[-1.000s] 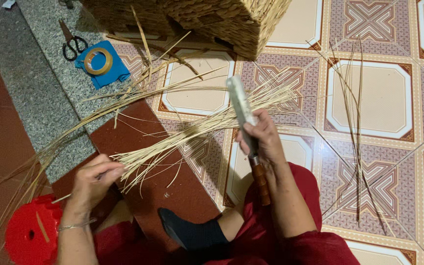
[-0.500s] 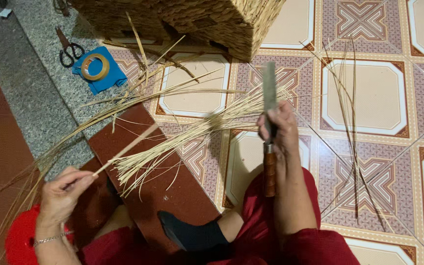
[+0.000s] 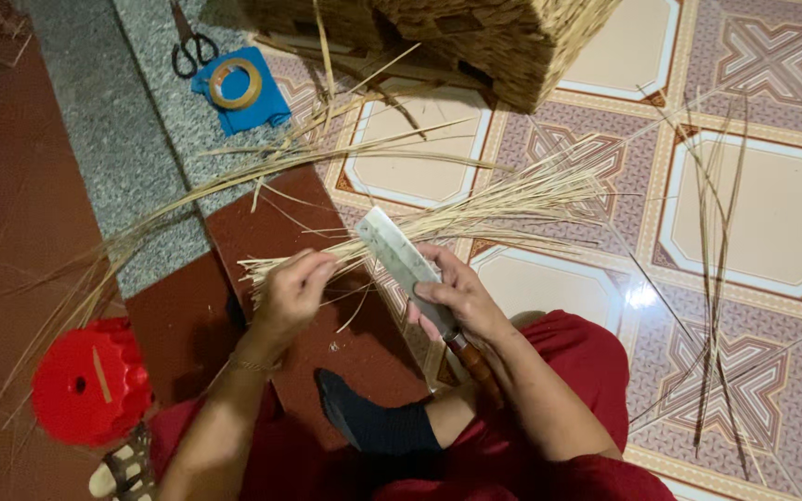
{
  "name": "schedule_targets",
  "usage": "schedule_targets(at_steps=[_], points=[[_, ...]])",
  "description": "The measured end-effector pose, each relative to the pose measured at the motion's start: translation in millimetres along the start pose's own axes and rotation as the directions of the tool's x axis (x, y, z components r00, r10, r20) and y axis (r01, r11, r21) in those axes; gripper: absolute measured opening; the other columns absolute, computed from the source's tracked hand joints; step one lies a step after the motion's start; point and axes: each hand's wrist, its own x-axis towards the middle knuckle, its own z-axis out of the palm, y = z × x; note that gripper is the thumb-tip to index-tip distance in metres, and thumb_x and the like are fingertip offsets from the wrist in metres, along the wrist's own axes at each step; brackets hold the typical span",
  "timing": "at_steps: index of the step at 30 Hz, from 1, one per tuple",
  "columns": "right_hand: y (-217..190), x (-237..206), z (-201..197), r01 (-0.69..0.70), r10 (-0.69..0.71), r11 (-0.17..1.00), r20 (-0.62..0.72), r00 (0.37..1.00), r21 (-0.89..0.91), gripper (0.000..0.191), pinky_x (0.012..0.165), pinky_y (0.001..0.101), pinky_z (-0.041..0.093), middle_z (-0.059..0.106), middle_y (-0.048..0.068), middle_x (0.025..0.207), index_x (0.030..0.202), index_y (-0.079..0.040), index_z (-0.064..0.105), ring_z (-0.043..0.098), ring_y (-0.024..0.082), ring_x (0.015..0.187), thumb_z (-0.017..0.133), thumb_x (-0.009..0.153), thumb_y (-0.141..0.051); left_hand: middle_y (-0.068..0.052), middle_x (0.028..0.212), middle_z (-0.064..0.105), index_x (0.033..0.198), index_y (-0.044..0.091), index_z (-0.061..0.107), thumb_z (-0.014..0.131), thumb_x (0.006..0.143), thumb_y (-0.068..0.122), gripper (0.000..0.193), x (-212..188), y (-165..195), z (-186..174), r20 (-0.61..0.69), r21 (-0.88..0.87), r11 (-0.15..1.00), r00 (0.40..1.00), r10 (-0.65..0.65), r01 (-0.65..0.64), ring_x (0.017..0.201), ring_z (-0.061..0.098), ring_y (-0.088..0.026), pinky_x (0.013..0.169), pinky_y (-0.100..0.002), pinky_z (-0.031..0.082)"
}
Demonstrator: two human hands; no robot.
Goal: The person sits on the floor and uses a knife to split long bamboo strips into thinner strands. They repeatedly pull strands from a bundle, split them with the knife, and place the finished pieces aside.
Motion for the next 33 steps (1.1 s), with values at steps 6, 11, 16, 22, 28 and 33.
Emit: schedule_targets(at_steps=[6, 11, 16, 22, 28, 33], points=[[-3, 7, 2, 0.052, -0.058, 0.994, -0.064, 0.996, -0.101, 0.058, 0.043, 0.0272, 0.049, 0.069, 0.017, 0.076, 0.150, -0.005, 0.036, 0.061, 0.017, 0.048, 0.058, 0.096, -0.008, -0.012, 0.082, 0.071, 0.103, -0.003, 0.070, 0.057, 0.103, 0.005, 0.015, 20, 5, 27, 0.075, 0.076, 0.987, 0.988, 0.136, -0.142, 0.067, 0.066, -0.019, 0.060, -0.032, 0.052], [3, 12, -3, 0.049, -0.054, 0.996, -0.080, 0.995, -0.073, 0.038, 0.041, 0.0285, 0.048, 0.068, 0.018, 0.074, 0.131, -0.001, 0.041, 0.059, 0.018, 0.045, 0.059, 0.098, -0.008, -0.012, 0.068, 0.069, 0.100, -0.003, 0.072, 0.066, 0.096, 0.005, 0.012, 23, 24, 31, 0.136, 0.014, 1.000, 0.991, 0.001, -0.003, 0.055, 0.062, -0.017, 0.052, -0.032, 0.049], [15, 15, -6, 0.036, -0.039, 0.999, -0.107, 0.994, -0.033, 0.026, 0.041, 0.0288, 0.048, 0.068, 0.019, 0.073, 0.119, 0.002, 0.045, 0.059, 0.019, 0.045, 0.059, 0.099, -0.007, -0.012, 0.079, 0.074, 0.102, -0.002, 0.073, 0.068, 0.095, 0.007, 0.012, 18, 42, 26, 0.114, -0.037, 0.999, 0.993, 0.023, -0.018, 0.065, 0.070, -0.014, 0.057, -0.029, 0.053], [18, 12, -12, 0.070, -0.060, 0.992, -0.101, 0.993, 0.106, 0.028, 0.040, 0.0272, 0.046, 0.067, 0.019, 0.072, 0.119, 0.001, 0.046, 0.058, 0.018, 0.044, 0.061, 0.098, -0.007, -0.011, 0.086, 0.078, 0.101, 0.000, 0.075, 0.071, 0.093, 0.009, 0.013, 13, 51, 23, 0.112, -0.014, 0.997, 0.991, -0.071, 0.073, 0.072, 0.073, -0.015, 0.063, -0.029, 0.057], [13, 9, -18, 0.090, -0.079, 0.991, -0.107, 0.991, 0.104, 0.026, 0.037, 0.0265, 0.044, 0.068, 0.020, 0.071, 0.114, 0.000, 0.044, 0.057, 0.017, 0.042, 0.062, 0.098, -0.009, -0.010, 0.086, 0.079, 0.100, 0.002, 0.077, 0.074, 0.091, 0.010, 0.013, 10, 49, 17, 0.082, 0.001, 0.999, 0.996, -0.040, 0.040, 0.072, 0.075, -0.014, 0.064, -0.028, 0.057], [9, 7, -24, 0.094, -0.080, 0.990, -0.130, 0.988, 0.108, 0.025, 0.038, 0.0262, 0.045, 0.069, 0.020, 0.071, 0.114, -0.002, 0.044, 0.058, 0.017, 0.043, 0.062, 0.098, -0.007, -0.010, 0.085, 0.078, 0.098, 0.002, 0.076, 0.074, 0.091, 0.010, 0.011, 8, 46, 14, 0.056, 0.045, 0.998, 0.998, 0.036, -0.038, 0.074, 0.075, -0.014, 0.065, -0.028, 0.058]])
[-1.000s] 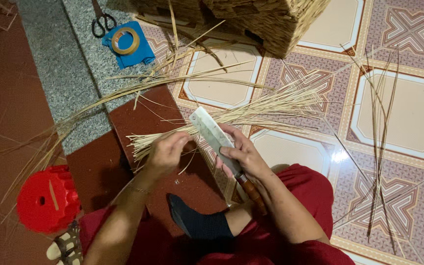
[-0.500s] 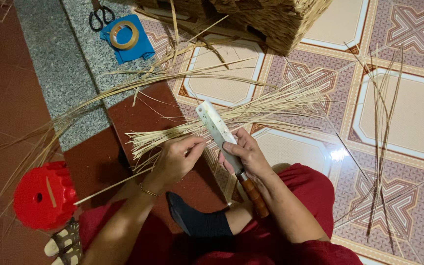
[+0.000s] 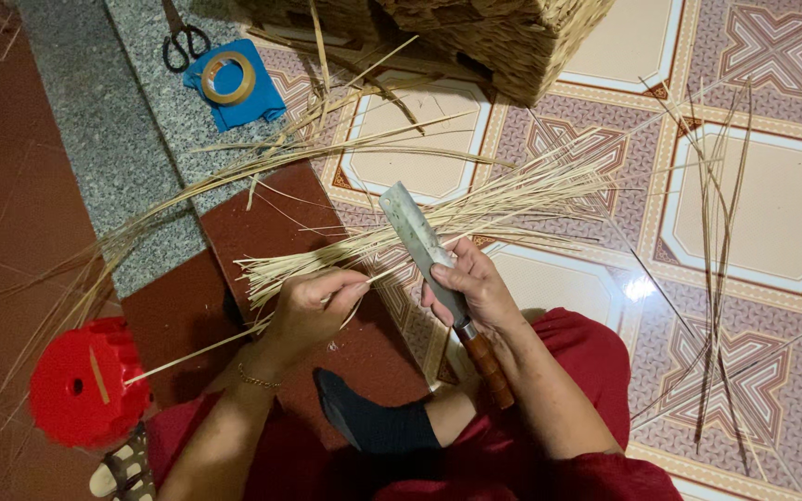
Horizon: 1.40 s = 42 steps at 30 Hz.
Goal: The person sits on the floor and uses a knife to split long bamboo strips into thinner strands. They repeatedly pull strands from a bundle, split them with the knife, and place the finished pieces aside.
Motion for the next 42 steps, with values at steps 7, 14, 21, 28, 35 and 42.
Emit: schedule_targets(at_steps=[7, 14, 21, 28, 35, 42], points=[[-11, 2, -17, 0.100, -0.100, 0.995, -0.034, 0.994, -0.003, 0.019, 0.037, 0.0269, 0.045, 0.068, 0.019, 0.071, 0.111, -0.002, 0.045, 0.057, 0.017, 0.042, 0.060, 0.099, -0.006, -0.010, 0.086, 0.079, 0.099, 0.003, 0.078, 0.074, 0.091, 0.009, 0.011, -10, 0, -18, 0.015, 0.069, 0.994, 0.996, -0.085, 0.084, 0.074, 0.076, -0.014, 0.066, -0.028, 0.058], [-24, -3, -25, 0.176, -0.169, 0.982, -0.091, 0.981, 0.075, 0.022, 0.036, 0.0266, 0.043, 0.068, 0.019, 0.072, 0.111, -0.004, 0.044, 0.054, 0.016, 0.040, 0.061, 0.098, -0.005, -0.006, 0.082, 0.079, 0.099, 0.005, 0.078, 0.075, 0.089, 0.014, 0.014, -19, -12, -35, -0.059, 0.043, 0.992, 0.992, -0.116, 0.118, 0.069, 0.072, -0.012, 0.063, -0.028, 0.058], [-7, -2, -6, 0.122, -0.121, 0.989, 0.017, 0.993, -0.080, 0.023, 0.038, 0.0294, 0.047, 0.069, 0.020, 0.072, 0.110, -0.001, 0.041, 0.058, 0.018, 0.043, 0.060, 0.101, -0.009, -0.004, 0.079, 0.077, 0.102, 0.010, 0.078, 0.074, 0.089, 0.014, 0.014, -9, -11, -6, 0.126, 0.071, 0.952, 0.944, -0.306, 0.299, 0.064, 0.070, -0.012, 0.057, -0.028, 0.057], [21, -1, 17, -0.057, 0.067, 0.990, 0.069, 0.995, -0.131, 0.022, 0.040, 0.0279, 0.051, 0.070, 0.019, 0.072, 0.114, -0.001, 0.042, 0.064, 0.019, 0.048, 0.058, 0.100, -0.007, -0.005, 0.077, 0.076, 0.100, 0.006, 0.077, 0.072, 0.091, 0.014, 0.013, 2, -5, 17, 0.109, -0.026, 0.978, 0.973, -0.204, 0.208, 0.062, 0.065, -0.009, 0.056, -0.027, 0.053], [9, 5, -4, 0.001, -0.002, 1.000, 0.042, 0.999, 0.024, 0.020, 0.037, 0.0282, 0.049, 0.069, 0.019, 0.071, 0.108, -0.004, 0.043, 0.063, 0.019, 0.047, 0.061, 0.099, -0.005, 0.000, 0.074, 0.075, 0.100, 0.006, 0.079, 0.071, 0.091, 0.015, 0.015, -3, 0, 0, 0.154, -0.104, 0.963, 0.961, -0.231, 0.248, 0.062, 0.064, -0.005, 0.055, -0.024, 0.052], [-15, -2, -22, 0.142, -0.138, 0.982, -0.040, 0.990, 0.123, 0.021, 0.036, 0.0254, 0.042, 0.068, 0.019, 0.073, 0.110, -0.002, 0.045, 0.054, 0.016, 0.040, 0.063, 0.098, -0.005, -0.001, 0.081, 0.077, 0.102, 0.006, 0.080, 0.073, 0.091, 0.015, 0.016, -24, -18, -26, 0.116, -0.138, 0.944, 0.952, -0.285, 0.299, 0.071, 0.065, -0.004, 0.062, -0.023, 0.054]])
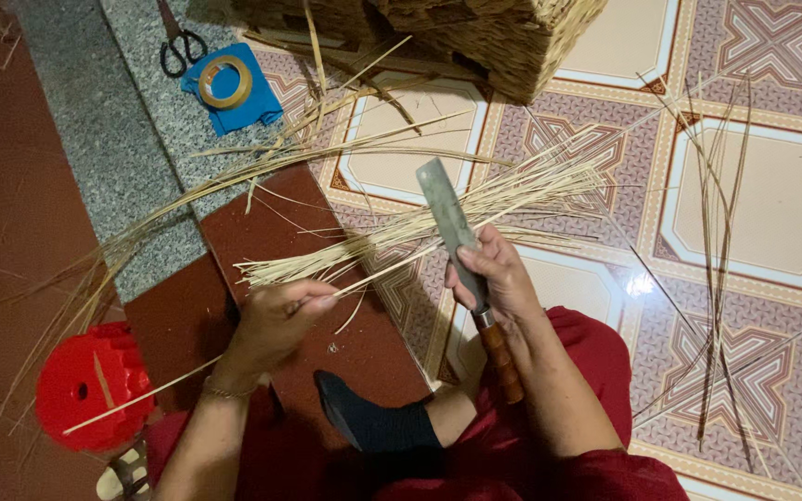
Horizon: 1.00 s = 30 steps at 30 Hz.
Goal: The person sits on the floor and uses a knife to split long bamboo strips into thinner strands. They repeatedly pull strands from a bundle, split them with the knife, and place the finished pieces aside.
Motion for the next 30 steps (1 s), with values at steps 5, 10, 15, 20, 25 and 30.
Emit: schedule_targets(at_steps=[5, 10, 15, 20, 25, 30], points=[[-7, -3, 7, -0.015, 0.015, 0.998, -0.001, 1.000, -0.059, 0.021, 0.037, 0.0255, 0.041, 0.068, 0.018, 0.073, 0.114, -0.004, 0.045, 0.054, 0.016, 0.041, 0.060, 0.099, -0.005, -0.002, 0.075, 0.076, 0.103, 0.008, 0.080, 0.076, 0.088, 0.017, 0.018, 7, -10, -1, -0.036, 0.154, 0.987, 0.999, -0.031, 0.036, 0.065, 0.064, -0.005, 0.059, -0.023, 0.054], [3, -3, 20, -0.055, 0.059, 0.991, 0.031, 0.998, -0.121, 0.025, 0.035, 0.0251, 0.041, 0.067, 0.016, 0.070, 0.118, -0.005, 0.044, 0.054, 0.015, 0.040, 0.059, 0.098, -0.005, -0.002, 0.071, 0.069, 0.103, 0.008, 0.078, 0.074, 0.090, 0.013, 0.014, 9, -2, 13, 0.041, 0.127, 0.988, 0.995, -0.092, 0.087, 0.061, 0.059, -0.006, 0.055, -0.025, 0.050], [22, -3, 31, -0.131, 0.150, 0.978, 0.112, 0.982, -0.162, 0.024, 0.035, 0.0265, 0.043, 0.068, 0.017, 0.070, 0.116, -0.004, 0.041, 0.057, 0.016, 0.042, 0.059, 0.100, -0.007, 0.000, 0.071, 0.069, 0.096, 0.005, 0.075, 0.074, 0.090, 0.012, 0.010, 17, 7, 31, -0.014, 0.107, 0.990, 0.996, 0.092, -0.090, 0.060, 0.059, -0.005, 0.055, -0.024, 0.049], [35, -6, 38, -0.231, 0.254, 0.951, 0.094, 0.963, -0.206, 0.026, 0.035, 0.0271, 0.044, 0.068, 0.019, 0.069, 0.115, -0.005, 0.040, 0.058, 0.017, 0.041, 0.060, 0.099, -0.007, -0.001, 0.072, 0.067, 0.092, 0.003, 0.075, 0.074, 0.089, 0.010, 0.007, 19, 10, 39, -0.022, 0.053, 0.998, 1.000, 0.016, -0.015, 0.060, 0.054, -0.008, 0.054, -0.026, 0.045], [26, -1, 32, -0.173, 0.187, 0.970, 0.069, 0.980, -0.170, 0.024, 0.035, 0.0264, 0.043, 0.067, 0.020, 0.069, 0.114, -0.002, 0.042, 0.057, 0.017, 0.042, 0.060, 0.099, -0.005, 0.000, 0.075, 0.065, 0.090, 0.002, 0.072, 0.072, 0.091, 0.010, 0.008, 16, 10, 28, -0.006, 0.063, 0.990, 0.992, 0.126, -0.125, 0.063, 0.059, -0.007, 0.057, -0.026, 0.049], [16, -1, 26, -0.156, 0.165, 0.980, 0.063, 0.984, -0.122, 0.025, 0.034, 0.0261, 0.042, 0.067, 0.020, 0.068, 0.114, -0.005, 0.041, 0.056, 0.017, 0.039, 0.060, 0.097, -0.005, -0.002, 0.074, 0.063, 0.091, 0.002, 0.072, 0.070, 0.092, 0.010, 0.008, 16, 9, 22, 0.045, 0.026, 0.987, 0.987, 0.154, -0.156, 0.065, 0.058, -0.009, 0.059, -0.027, 0.049]])
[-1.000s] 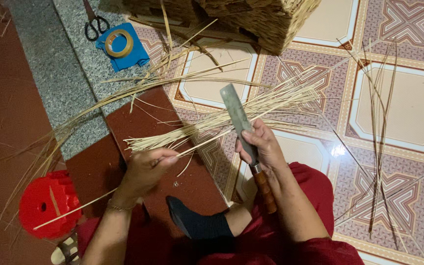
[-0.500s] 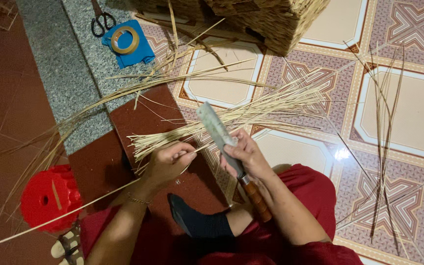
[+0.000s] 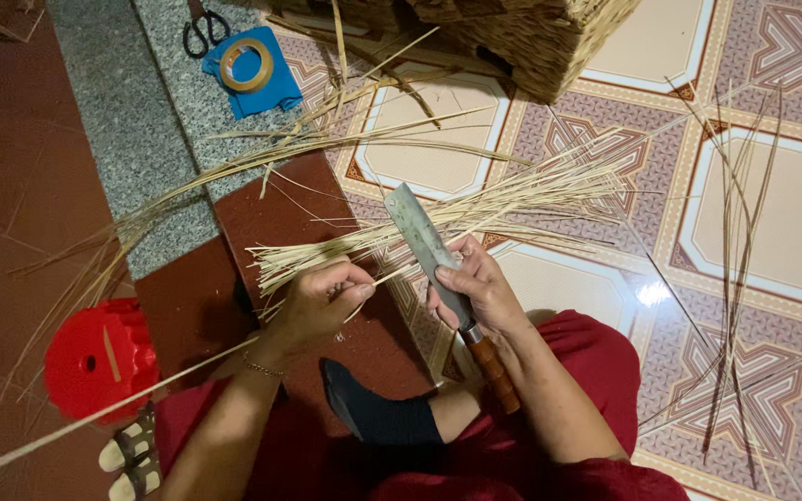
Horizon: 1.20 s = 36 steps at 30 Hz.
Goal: The person sits on the floor and uses a knife to split long bamboo strips into thinner strands. They repeatedly pull strands from a bundle, split them with the knife, and place the finished pieces aside.
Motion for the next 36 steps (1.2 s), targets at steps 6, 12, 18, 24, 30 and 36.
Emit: schedule_targets(at_steps=[6, 12, 18, 24, 30, 36], points=[[2, -1, -3, 0.019, -0.019, 1.000, -0.002, 1.000, -0.014, 0.025, 0.036, 0.0264, 0.042, 0.067, 0.020, 0.069, 0.114, -0.005, 0.042, 0.056, 0.017, 0.040, 0.061, 0.098, -0.005, -0.001, 0.074, 0.063, 0.089, 0.002, 0.072, 0.071, 0.091, 0.010, 0.008, 2, 0, -2, 0.008, 0.066, 0.995, 0.997, 0.075, -0.076, 0.065, 0.059, -0.009, 0.059, -0.027, 0.048], [-12, 1, -19, 0.086, -0.086, 0.996, -0.086, 0.993, -0.005, 0.027, 0.035, 0.0272, 0.041, 0.068, 0.021, 0.069, 0.115, -0.007, 0.040, 0.055, 0.017, 0.040, 0.061, 0.098, -0.004, -0.001, 0.074, 0.064, 0.088, 0.003, 0.073, 0.070, 0.091, 0.011, 0.009, -6, 4, -13, 0.030, 0.036, 0.999, 0.999, -0.041, 0.040, 0.066, 0.057, -0.009, 0.059, -0.027, 0.048], [-14, 0, -22, 0.115, -0.112, 0.991, -0.045, 0.993, 0.070, 0.030, 0.034, 0.0271, 0.041, 0.068, 0.020, 0.069, 0.115, -0.008, 0.038, 0.055, 0.018, 0.038, 0.061, 0.096, -0.004, -0.003, 0.074, 0.063, 0.088, 0.002, 0.073, 0.072, 0.089, 0.012, 0.010, -5, 5, -18, 0.022, 0.079, 0.995, 0.998, -0.057, 0.055, 0.064, 0.054, -0.010, 0.058, -0.029, 0.045], [-16, 4, -25, 0.118, -0.118, 0.993, -0.039, 0.992, 0.004, 0.029, 0.034, 0.0287, 0.042, 0.068, 0.020, 0.070, 0.114, -0.007, 0.038, 0.055, 0.018, 0.039, 0.061, 0.097, -0.003, 0.000, 0.075, 0.065, 0.089, 0.004, 0.074, 0.071, 0.090, 0.015, 0.011, -5, 5, -21, 0.054, 0.121, 0.988, 0.993, -0.101, 0.094, 0.064, 0.055, -0.010, 0.057, -0.029, 0.047], [-30, 5, -48, 0.124, -0.146, 0.988, -0.323, 0.935, -0.089, 0.024, 0.034, 0.0264, 0.044, 0.067, 0.012, 0.069, 0.119, -0.008, 0.047, 0.055, 0.014, 0.042, 0.061, 0.099, -0.008, 0.000, 0.076, 0.068, 0.087, 0.003, 0.074, 0.072, 0.090, 0.011, 0.008, -12, -8, -33, -0.007, 0.096, 0.992, 0.997, -0.075, 0.076, 0.067, 0.059, -0.008, 0.060, -0.025, 0.049], [-25, 7, -54, 0.273, -0.271, 0.943, -0.038, 0.962, 0.188, 0.027, 0.035, 0.0263, 0.040, 0.070, 0.014, 0.076, 0.124, -0.007, 0.046, 0.054, 0.016, 0.045, 0.064, 0.104, -0.004, 0.001, 0.077, 0.070, 0.087, 0.004, 0.075, 0.074, 0.088, 0.011, 0.007, -13, -20, -36, -0.091, 0.060, 0.990, 0.988, -0.121, 0.127, 0.066, 0.059, -0.004, 0.059, -0.023, 0.049]])
